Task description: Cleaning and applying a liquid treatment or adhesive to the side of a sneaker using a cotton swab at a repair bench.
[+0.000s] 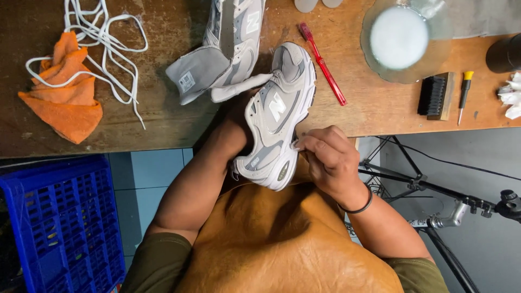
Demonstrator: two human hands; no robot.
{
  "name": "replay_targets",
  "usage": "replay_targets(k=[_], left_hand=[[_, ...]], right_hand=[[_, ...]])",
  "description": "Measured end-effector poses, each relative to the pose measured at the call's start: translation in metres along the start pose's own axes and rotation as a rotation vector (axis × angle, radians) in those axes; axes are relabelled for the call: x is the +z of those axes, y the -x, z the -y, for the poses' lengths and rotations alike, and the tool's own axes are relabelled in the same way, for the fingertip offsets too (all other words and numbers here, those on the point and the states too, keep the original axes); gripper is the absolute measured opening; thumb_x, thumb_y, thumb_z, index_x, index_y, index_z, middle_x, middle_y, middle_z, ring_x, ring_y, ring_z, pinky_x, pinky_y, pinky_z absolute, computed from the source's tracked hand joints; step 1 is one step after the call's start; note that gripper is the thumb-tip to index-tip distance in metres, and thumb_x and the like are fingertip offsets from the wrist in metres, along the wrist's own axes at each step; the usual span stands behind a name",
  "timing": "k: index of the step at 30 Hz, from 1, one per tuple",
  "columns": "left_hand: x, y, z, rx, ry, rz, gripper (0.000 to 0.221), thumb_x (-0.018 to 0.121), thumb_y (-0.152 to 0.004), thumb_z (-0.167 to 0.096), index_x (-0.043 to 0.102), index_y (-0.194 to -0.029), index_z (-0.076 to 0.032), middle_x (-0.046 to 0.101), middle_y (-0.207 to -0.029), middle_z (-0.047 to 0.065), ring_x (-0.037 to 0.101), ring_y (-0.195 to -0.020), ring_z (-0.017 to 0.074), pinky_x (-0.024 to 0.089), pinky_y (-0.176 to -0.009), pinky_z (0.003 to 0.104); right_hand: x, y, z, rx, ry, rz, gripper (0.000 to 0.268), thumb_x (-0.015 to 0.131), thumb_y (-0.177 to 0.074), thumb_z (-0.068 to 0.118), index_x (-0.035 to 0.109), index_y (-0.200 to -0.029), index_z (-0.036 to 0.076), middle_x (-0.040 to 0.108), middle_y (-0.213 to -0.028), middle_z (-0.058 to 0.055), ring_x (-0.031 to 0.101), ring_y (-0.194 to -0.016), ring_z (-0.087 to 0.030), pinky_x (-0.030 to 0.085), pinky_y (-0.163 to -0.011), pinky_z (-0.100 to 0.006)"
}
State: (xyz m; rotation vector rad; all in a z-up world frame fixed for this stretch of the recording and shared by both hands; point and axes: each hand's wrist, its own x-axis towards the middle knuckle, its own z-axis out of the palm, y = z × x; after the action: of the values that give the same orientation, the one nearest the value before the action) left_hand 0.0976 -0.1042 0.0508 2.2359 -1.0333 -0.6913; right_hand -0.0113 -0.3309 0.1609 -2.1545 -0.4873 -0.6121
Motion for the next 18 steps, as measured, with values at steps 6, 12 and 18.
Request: replay_targets(k=[6, 12, 18], left_hand=[[-0.016, -0.007, -0.002, 0.004, -0.026, -0.034, 0.015, 0.067, -0.083, -0.033, 0.066, -0.086, -0.018, 0.069, -0.093, -0.002, 0.070, -0.098, 0.0172, 0.054, -0.087, 0.032], [-0.029, -0.008, -0.010, 0.022, -0.053, -0.047, 0.016, 0.064, -0.085, -0.036, 0.063, -0.082, -0.020, 0.067, -0.091, -0.004, 0.070, -0.095, 0.0166, 0.055, -0.083, 0.032], [-0.046, -0.008, -0.014, 0.030, -0.086, -0.088, 0.019, 0.062, -0.086, -0.039, 0.061, -0.077, -0.022, 0.065, -0.088, -0.006, 0.070, -0.091, 0.0159, 0.055, -0.079, 0.033]], right_hand=[[0.004, 0.002, 0.003, -0.130, 0.024, 0.039, 0.010, 0.068, -0.093, 0.003, 0.077, -0.092, 0.006, 0.070, -0.089, -0.013, 0.064, -0.070, -0.029, 0.054, -0.067, -0.038], [0.016, 0.012, 0.011, -0.187, 0.084, 0.049, 0.014, 0.065, -0.099, 0.009, 0.073, -0.087, 0.009, 0.070, -0.090, -0.010, 0.062, -0.070, -0.026, 0.050, -0.068, -0.034], [0.023, 0.021, -0.021, -0.036, 0.005, -0.080, 0.017, 0.066, -0.087, -0.006, 0.076, -0.091, 0.007, 0.069, -0.087, -0.009, 0.066, -0.071, -0.028, 0.057, -0.070, -0.038]])
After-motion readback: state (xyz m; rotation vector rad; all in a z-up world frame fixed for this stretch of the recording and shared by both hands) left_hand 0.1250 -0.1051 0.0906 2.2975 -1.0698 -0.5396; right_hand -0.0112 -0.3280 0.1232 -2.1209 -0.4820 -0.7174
